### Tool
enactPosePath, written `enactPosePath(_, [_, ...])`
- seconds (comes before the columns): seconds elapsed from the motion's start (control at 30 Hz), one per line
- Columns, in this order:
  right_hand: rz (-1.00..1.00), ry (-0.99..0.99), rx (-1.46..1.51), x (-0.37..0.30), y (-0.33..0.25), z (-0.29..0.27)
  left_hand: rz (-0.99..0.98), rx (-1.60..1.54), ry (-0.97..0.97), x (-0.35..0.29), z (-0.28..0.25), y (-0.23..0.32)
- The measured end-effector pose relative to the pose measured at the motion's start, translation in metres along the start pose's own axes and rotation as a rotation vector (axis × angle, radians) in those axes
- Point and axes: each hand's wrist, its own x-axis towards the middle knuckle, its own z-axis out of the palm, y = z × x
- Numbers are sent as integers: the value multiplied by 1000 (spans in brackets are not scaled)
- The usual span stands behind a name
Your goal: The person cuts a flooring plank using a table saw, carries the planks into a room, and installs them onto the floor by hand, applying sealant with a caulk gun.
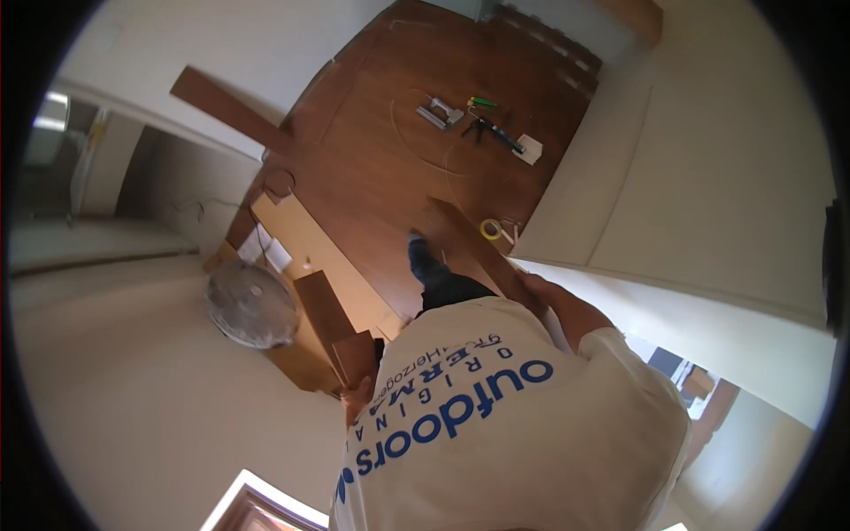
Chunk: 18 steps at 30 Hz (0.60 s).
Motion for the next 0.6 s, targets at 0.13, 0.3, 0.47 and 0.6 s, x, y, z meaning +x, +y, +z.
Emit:
enactPosePath(0.13, [-150,39,218,-10,-120,63,98,319,166,35,-66,109])
enactPosePath(0.3, [-138,243,-87,21,-219,39,93,229,27,65,-86,301])
enactPosePath(0.47, [-238,423,-125,53,-300,46,401,172,-65,204,-103,422])
enactPosePath(0.6, [-117,509,14,70,-305,70,366,358,-141,292,-113,527])
